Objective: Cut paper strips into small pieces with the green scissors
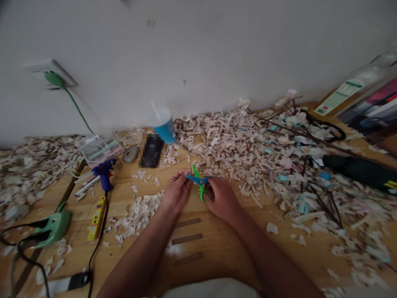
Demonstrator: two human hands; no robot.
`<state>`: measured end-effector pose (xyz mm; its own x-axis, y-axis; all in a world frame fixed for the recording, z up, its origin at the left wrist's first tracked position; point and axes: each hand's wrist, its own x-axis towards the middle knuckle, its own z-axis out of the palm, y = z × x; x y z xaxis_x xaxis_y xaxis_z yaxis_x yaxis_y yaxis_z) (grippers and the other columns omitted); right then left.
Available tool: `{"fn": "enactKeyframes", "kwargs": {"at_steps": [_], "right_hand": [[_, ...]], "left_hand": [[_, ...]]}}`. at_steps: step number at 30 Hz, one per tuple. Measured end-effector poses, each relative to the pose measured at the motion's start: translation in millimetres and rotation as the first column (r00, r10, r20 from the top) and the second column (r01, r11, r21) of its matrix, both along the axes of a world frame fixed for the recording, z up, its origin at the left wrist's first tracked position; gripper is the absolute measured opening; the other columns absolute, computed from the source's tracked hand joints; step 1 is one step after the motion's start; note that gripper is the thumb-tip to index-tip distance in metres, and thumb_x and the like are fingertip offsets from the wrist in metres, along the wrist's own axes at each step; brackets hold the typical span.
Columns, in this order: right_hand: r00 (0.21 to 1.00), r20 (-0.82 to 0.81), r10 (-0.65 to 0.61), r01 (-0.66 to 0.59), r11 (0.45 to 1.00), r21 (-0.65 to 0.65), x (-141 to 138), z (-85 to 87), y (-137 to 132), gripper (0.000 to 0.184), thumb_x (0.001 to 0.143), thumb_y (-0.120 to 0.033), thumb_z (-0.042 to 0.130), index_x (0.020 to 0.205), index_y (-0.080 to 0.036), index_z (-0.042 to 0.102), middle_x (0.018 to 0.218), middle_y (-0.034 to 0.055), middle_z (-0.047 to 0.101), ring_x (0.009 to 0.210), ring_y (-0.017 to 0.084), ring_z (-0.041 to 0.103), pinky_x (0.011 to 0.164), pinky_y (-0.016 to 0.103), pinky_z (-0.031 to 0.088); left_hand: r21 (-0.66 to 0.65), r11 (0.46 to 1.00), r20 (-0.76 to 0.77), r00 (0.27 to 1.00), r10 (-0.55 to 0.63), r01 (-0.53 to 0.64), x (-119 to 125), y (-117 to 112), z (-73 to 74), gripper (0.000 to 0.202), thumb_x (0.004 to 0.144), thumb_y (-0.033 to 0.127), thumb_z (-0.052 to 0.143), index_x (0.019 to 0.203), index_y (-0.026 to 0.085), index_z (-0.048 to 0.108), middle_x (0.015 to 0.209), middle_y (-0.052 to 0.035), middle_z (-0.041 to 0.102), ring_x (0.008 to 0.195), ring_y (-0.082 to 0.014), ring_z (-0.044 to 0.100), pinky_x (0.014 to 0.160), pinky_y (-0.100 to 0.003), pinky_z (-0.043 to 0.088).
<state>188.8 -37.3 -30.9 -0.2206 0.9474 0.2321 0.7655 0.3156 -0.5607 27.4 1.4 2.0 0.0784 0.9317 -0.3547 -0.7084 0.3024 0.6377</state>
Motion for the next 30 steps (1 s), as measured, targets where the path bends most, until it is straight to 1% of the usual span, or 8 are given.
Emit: {"fn": "enactKeyframes", "kwargs": {"at_steps": [2,4,8,13,20,22,27,30], "right_hand": [[1.000,-0.004,0.006,-0.006,1.000,-0.010,0.1,0.6,0.6,0.012,0.078,-0.021,0.057,0.090,-0.022,0.053,0.089,0.0076,0.062,0.086,0.025,0.055,0.077,0.038,0.043],[1.000,0.001,0.006,-0.006,1.000,-0.009,-0.3,1.1,1.0,0.011,0.077,-0.020,0.057,0.087,-0.022,0.053,0.087,0.0070,0.062,0.084,0.025,0.055,0.076,0.037,0.043],[1.000,-0.014,0.001,-0.001,1.000,0.005,-0.1,0.3,1.4,0.011,0.080,-0.021,0.056,0.091,-0.022,0.055,0.087,0.0076,0.063,0.084,0.025,0.056,0.076,0.037,0.044],[0.999,0.023,-0.041,0.041,0.999,0.012,4.4,0.1,2.9,0.010,0.081,-0.022,0.055,0.090,-0.021,0.056,0.085,0.0083,0.064,0.083,0.026,0.056,0.074,0.037,0.043],[0.999,0.045,-0.016,0.016,1.000,-0.014,9.1,4.2,3.8,0.011,0.079,-0.022,0.056,0.090,-0.021,0.057,0.086,0.0080,0.064,0.084,0.026,0.057,0.075,0.036,0.042],[0.999,0.047,0.001,0.000,1.000,-0.016,10.3,4.1,4.1,0.011,0.079,-0.021,0.056,0.089,-0.021,0.057,0.086,0.0080,0.064,0.084,0.026,0.056,0.075,0.036,0.042],[0.996,0.086,0.019,-0.018,1.000,-0.013,11.0,2.5,4.1,0.011,0.077,-0.020,0.057,0.088,-0.021,0.055,0.084,0.0072,0.062,0.082,0.025,0.054,0.075,0.036,0.042],[0.996,0.085,0.027,-0.027,1.000,-0.007,9.5,2.2,2.9,0.011,0.078,-0.020,0.056,0.089,-0.020,0.055,0.085,0.0075,0.062,0.082,0.025,0.055,0.075,0.036,0.042]], "left_hand": [[-0.004,0.999,-0.004,0.999,0.047,-0.047,2.1,-0.2,-3.3,0.026,0.059,0.021,0.086,0.075,0.015,0.066,0.074,0.0024,0.068,0.070,-0.0069,0.063,0.076,-0.020,0.049],[-0.003,0.999,-0.011,0.999,0.052,-0.052,3.1,-0.5,-6.3,0.028,0.058,0.020,0.086,0.078,0.016,0.068,0.077,0.0017,0.070,0.072,-0.0078,0.064,0.076,-0.021,0.050],[0.007,1.000,-0.039,0.999,0.010,-0.010,3.2,-1.7,-7.9,0.030,0.059,0.022,0.087,0.083,0.015,0.071,0.084,-0.0011,0.073,0.077,-0.0101,0.067,0.080,-0.023,0.051],[0.021,0.999,-0.085,0.996,-0.023,0.025,4.0,-3.4,-5.3,0.029,0.058,0.024,0.087,0.078,0.014,0.069,0.074,0.0002,0.070,0.069,-0.0096,0.065,0.073,-0.023,0.052],[0.115,0.988,-0.197,0.978,-0.075,0.099,4.2,-3.1,-13.0,0.025,0.064,0.028,0.084,0.080,0.015,0.070,0.075,-0.0002,0.069,0.069,-0.0086,0.062,0.074,-0.021,0.049],[0.122,0.989,-0.196,0.979,-0.058,0.083,3.0,-2.1,-14.4,0.024,0.065,0.030,0.083,0.078,0.016,0.070,0.073,0.0001,0.068,0.068,-0.0088,0.061,0.073,-0.022,0.049],[0.111,0.994,-0.161,0.986,0.031,-0.014,1.5,-0.6,-13.9,0.028,0.062,0.031,0.085,0.080,0.016,0.069,0.074,0.0007,0.068,0.067,-0.0085,0.061,0.070,-0.021,0.048],[0.098,0.995,-0.133,0.990,0.045,-0.032,3.4,-2.8,-15.1,0.029,0.062,0.031,0.085,0.081,0.016,0.069,0.074,0.0006,0.067,0.067,-0.0086,0.060,0.067,-0.021,0.049]]}}
